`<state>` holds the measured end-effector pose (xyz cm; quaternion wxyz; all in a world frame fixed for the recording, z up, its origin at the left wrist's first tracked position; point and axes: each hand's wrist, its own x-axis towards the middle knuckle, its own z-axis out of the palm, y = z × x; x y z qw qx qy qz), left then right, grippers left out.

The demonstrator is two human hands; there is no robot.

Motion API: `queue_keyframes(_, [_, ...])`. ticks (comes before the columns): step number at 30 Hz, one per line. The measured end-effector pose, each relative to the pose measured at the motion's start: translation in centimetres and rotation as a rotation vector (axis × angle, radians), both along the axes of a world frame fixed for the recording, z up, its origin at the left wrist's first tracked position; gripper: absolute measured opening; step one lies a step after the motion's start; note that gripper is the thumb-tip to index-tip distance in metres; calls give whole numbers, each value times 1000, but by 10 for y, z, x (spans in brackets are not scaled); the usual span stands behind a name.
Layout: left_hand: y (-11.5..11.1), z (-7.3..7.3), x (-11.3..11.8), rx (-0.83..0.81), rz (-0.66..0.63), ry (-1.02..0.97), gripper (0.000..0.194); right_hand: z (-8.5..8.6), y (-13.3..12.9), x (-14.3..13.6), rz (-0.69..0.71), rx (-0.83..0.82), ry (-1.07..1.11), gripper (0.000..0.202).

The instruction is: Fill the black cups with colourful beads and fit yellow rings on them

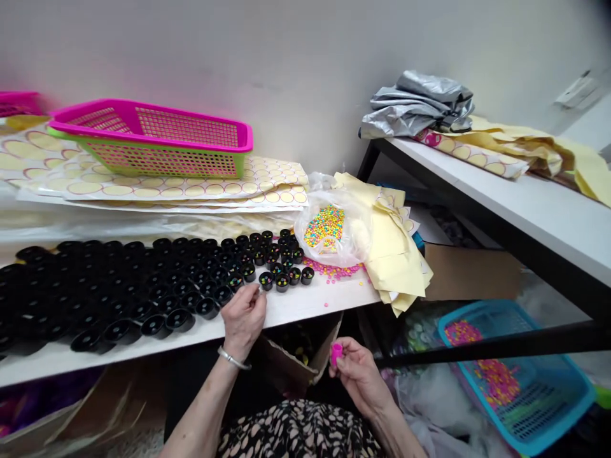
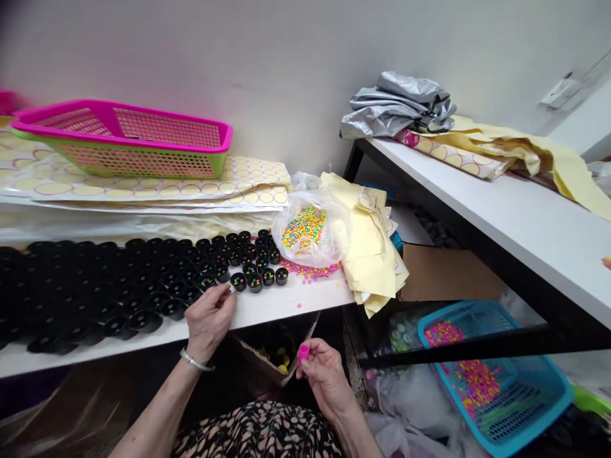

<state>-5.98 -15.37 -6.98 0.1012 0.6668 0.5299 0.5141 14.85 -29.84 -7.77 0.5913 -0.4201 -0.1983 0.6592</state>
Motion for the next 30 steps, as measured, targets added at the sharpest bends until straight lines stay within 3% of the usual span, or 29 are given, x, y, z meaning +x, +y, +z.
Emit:
queue_keyframes(3, [1, 2, 0, 41, 9, 31, 14, -1, -2, 2, -35, 14, -30, 31])
queue_keyframes(7, [-13, 4, 3, 232, 38, 175, 11, -1, -12, 2, -68, 34, -103, 31])
queue_keyframes(11, [-52, -7, 21, 424, -224, 357, 18, -8, -27, 5, -135, 10, -130, 31])
queue_keyframes(14, [-80, -23, 37, 344, -359, 531, 29, -16, -35, 9, -147, 7, -114, 33])
queue_keyframes(17, [-94, -36, 46, 122, -451, 718, 30, -20, -38, 13, -135, 24, -98, 32])
queue_keyframes(21, [-96, -41, 48, -40, -518, 721, 36, -14, -32, 20, -111, 46, -127, 31])
queue_keyframes(25, [-87, -31, 56, 155, -485, 586, 15, 0, -12, 32, -96, 135, -391, 23])
queue_keyframes(27, [-76, -21, 65, 254, -411, 534, 17, 6, 2, 40, -122, 175, -518, 21])
queue_keyframes(30, [-57, -6, 83, 230, -308, 538, 21, 10, 24, 49, -191, 196, -575, 30])
